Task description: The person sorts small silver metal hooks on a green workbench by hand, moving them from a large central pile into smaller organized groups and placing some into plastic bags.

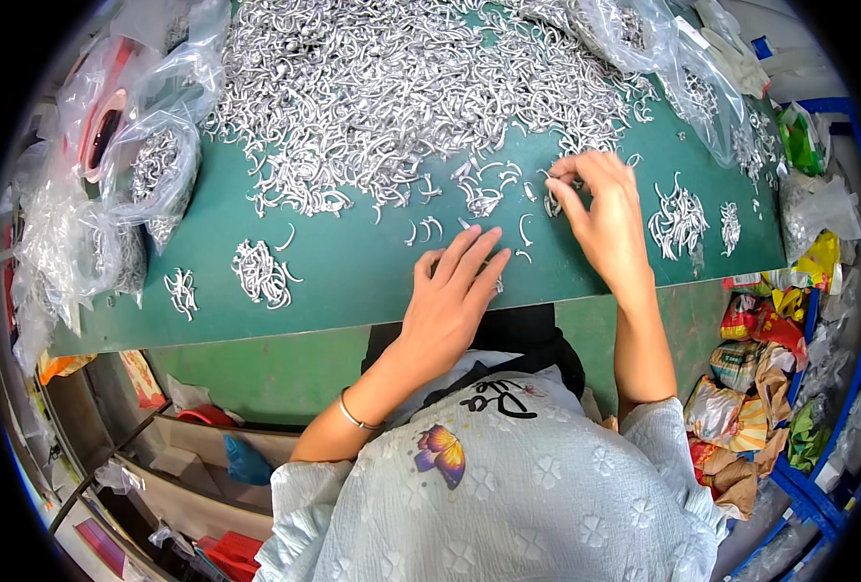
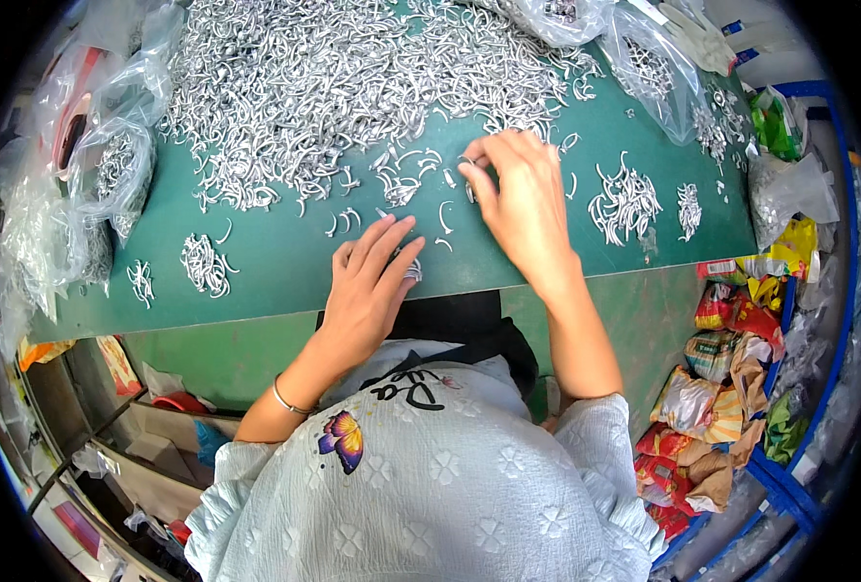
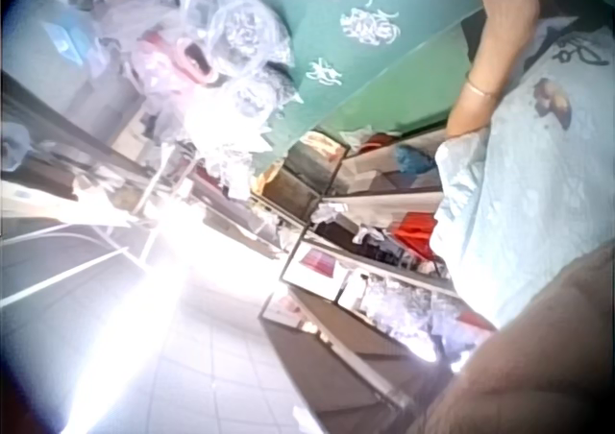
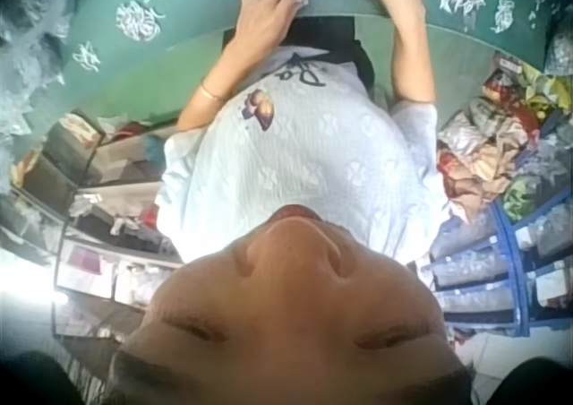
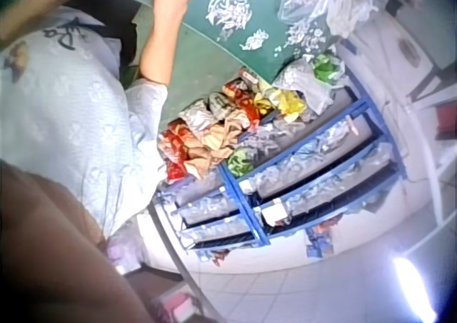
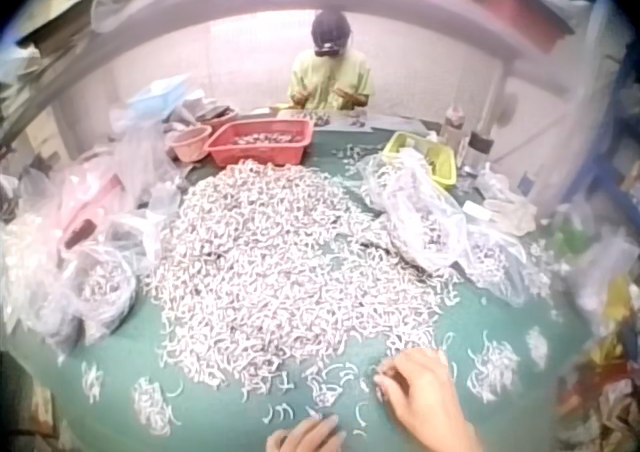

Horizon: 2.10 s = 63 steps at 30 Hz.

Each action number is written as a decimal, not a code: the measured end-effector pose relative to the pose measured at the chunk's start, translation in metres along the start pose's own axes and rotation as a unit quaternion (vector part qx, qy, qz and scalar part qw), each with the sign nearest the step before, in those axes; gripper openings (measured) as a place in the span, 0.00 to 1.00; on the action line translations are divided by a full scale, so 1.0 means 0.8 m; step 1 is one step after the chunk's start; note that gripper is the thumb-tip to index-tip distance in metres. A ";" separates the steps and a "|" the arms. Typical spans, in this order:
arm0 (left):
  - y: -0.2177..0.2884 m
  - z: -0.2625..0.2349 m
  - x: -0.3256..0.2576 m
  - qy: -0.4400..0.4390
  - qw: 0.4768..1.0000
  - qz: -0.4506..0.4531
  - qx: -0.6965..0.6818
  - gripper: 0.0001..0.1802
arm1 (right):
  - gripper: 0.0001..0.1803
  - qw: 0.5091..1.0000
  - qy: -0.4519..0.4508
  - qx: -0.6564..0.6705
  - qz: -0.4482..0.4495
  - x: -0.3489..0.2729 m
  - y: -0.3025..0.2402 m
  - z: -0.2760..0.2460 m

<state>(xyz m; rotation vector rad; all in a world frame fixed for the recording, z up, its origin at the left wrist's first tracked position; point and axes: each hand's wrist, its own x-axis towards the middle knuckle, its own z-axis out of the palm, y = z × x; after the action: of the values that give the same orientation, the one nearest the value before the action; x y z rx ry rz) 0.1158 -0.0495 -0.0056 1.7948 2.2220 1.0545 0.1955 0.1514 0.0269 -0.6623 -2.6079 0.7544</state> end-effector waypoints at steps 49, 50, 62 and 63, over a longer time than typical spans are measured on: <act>-0.007 0.007 -0.017 0.036 0.997 0.003 -0.068 0.17 | 0.03 0.968 -0.167 0.001 -0.186 -0.029 -0.038 0.033; -0.007 0.006 -0.018 0.037 0.997 -0.004 -0.068 0.17 | 0.02 0.969 -0.172 0.027 -0.176 -0.027 -0.036 0.033; -0.005 0.003 -0.016 0.006 0.999 -0.009 -0.040 0.16 | 0.05 0.991 -0.020 -0.051 -0.123 0.009 -0.014 0.028; -0.006 0.004 -0.017 0.009 0.999 -0.010 -0.040 0.16 | 0.05 0.994 -0.009 -0.027 -0.101 0.004 -0.014 0.020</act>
<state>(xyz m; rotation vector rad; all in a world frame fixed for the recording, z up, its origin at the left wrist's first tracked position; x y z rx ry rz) 0.1175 -0.0603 -0.0151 1.7326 2.1704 1.1446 0.1819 0.1382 0.0213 -0.3996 -2.6691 0.6327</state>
